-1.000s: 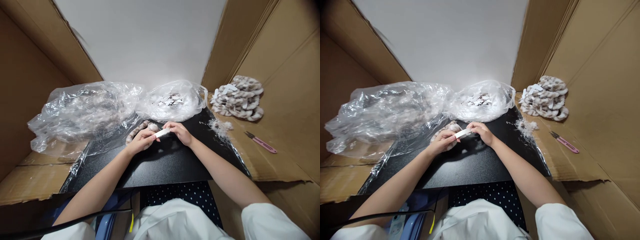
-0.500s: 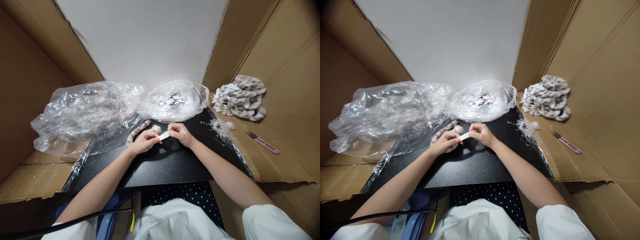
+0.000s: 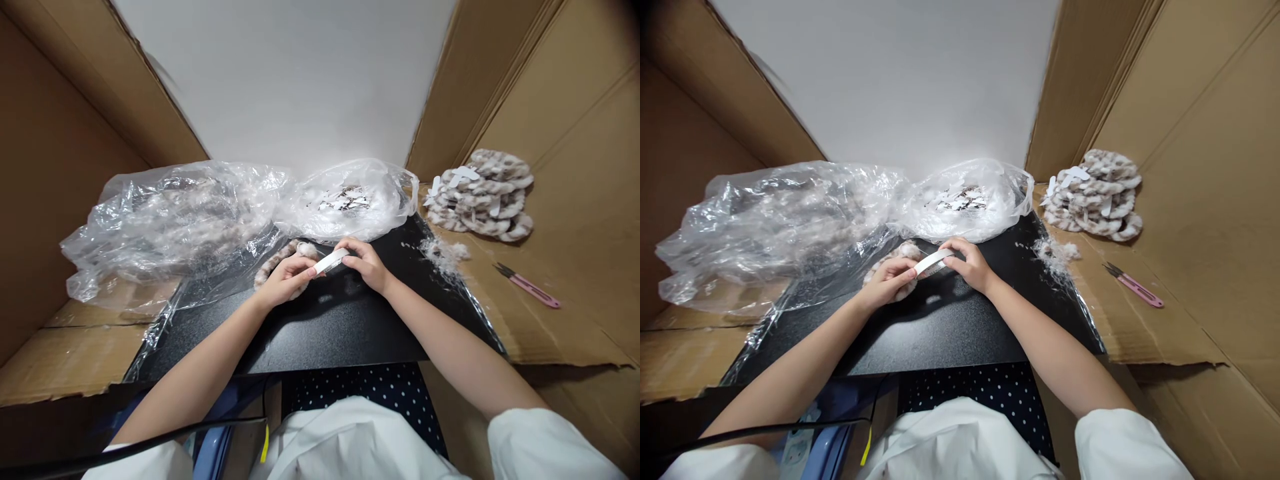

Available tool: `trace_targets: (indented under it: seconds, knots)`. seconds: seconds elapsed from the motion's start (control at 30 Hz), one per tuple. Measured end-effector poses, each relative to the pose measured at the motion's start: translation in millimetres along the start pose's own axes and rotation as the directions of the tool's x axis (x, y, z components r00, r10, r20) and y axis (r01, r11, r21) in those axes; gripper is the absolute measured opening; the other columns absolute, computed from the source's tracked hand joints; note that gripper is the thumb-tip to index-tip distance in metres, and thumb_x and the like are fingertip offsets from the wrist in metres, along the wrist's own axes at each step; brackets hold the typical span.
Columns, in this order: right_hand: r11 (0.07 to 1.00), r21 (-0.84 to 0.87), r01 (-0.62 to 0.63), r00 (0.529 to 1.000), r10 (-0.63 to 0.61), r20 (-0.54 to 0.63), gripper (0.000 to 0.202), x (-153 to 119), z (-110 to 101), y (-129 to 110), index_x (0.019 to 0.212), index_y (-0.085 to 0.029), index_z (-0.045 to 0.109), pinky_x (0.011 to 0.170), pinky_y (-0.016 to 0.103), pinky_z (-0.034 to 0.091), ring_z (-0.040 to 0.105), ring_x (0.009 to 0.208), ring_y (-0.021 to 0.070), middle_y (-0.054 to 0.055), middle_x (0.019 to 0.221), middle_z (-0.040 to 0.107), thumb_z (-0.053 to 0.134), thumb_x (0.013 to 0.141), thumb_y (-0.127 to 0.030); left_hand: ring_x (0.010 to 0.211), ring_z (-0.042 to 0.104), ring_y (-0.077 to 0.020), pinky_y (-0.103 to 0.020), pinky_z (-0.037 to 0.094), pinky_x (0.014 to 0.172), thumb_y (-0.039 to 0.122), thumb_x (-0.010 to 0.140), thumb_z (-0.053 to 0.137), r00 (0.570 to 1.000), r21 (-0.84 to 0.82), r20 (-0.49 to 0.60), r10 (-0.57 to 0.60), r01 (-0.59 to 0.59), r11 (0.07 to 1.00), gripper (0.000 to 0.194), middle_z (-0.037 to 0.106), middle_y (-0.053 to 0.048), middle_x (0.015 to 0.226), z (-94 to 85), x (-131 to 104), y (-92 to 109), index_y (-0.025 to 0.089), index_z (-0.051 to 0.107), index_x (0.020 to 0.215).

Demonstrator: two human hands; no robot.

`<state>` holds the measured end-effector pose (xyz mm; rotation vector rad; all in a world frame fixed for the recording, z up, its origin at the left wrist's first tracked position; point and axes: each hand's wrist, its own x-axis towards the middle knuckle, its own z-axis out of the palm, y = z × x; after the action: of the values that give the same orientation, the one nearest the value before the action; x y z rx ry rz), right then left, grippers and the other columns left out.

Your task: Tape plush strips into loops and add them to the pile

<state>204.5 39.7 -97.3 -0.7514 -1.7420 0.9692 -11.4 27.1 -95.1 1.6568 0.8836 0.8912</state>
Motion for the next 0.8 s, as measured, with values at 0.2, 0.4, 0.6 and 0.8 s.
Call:
trace_targets:
  seconds: [0.2, 0.4, 0.6, 0.8]
  knots:
    - [0.980, -0.181, 0.084, 0.971, -0.121, -0.205, 0.022, -2.8, 7.4, -12.4, 0.092, -0.023, 0.060, 0.093, 0.041, 0.040, 0.054, 0.102, 0.0254, 0.005, 0.100, 0.060, 0.065, 0.076, -0.037, 0.066, 0.052, -0.0131, -0.025, 0.041, 0.060, 0.049, 0.086, 0.056, 0.986, 0.267, 0.004, 0.168, -0.163, 0.950, 0.039, 0.061, -0.004, 0.070, -0.1, 2.3, 1.7, 0.014, 0.072, 0.082]
    - [0.952, -0.304, -0.032, 0.923, -0.089, -0.375, 0.017, -5.2, 23.1, -17.8, 0.073, -0.023, 0.062, 0.086, 0.040, 0.044, 0.058, 0.087, 0.0238, 0.004, 0.081, 0.065, 0.076, 0.072, -0.033, 0.076, 0.053, -0.0173, -0.032, 0.042, 0.076, 0.034, 0.091, 0.052, 0.901, 0.613, -0.063, 0.428, -0.303, 0.730, 0.026, 0.063, -0.004, 0.075, 2.1, 1.9, 0.5, 0.016, 0.070, 0.083]
    - [0.981, -0.181, -0.067, 0.897, -0.020, -0.442, 0.012, -6.5, 30.1, -15.3, 0.070, -0.021, 0.067, 0.081, 0.036, 0.046, 0.061, 0.082, 0.0213, 0.004, 0.078, 0.068, 0.076, 0.073, -0.029, 0.085, 0.053, -0.0199, -0.034, 0.041, 0.078, 0.026, 0.091, 0.052, 0.799, 0.746, 0.007, 0.601, -0.405, 0.529, 0.017, 0.062, -0.006, 0.084, 4.3, 2.7, -5.2, 0.019, 0.068, 0.090]
    - [0.977, -0.039, -0.209, 0.899, 0.176, -0.400, 0.014, -6.3, 31.6, -8.6, 0.071, -0.019, 0.068, 0.078, 0.033, 0.045, 0.061, 0.078, 0.0190, 0.004, 0.077, 0.069, 0.067, 0.079, -0.030, 0.084, 0.053, -0.0194, -0.034, 0.039, 0.076, 0.022, 0.090, 0.055, 0.756, 0.804, 0.092, 0.648, -0.441, 0.400, 0.012, 0.062, -0.006, 0.084, 3.0, 3.7, -7.9, 0.020, 0.066, 0.093]
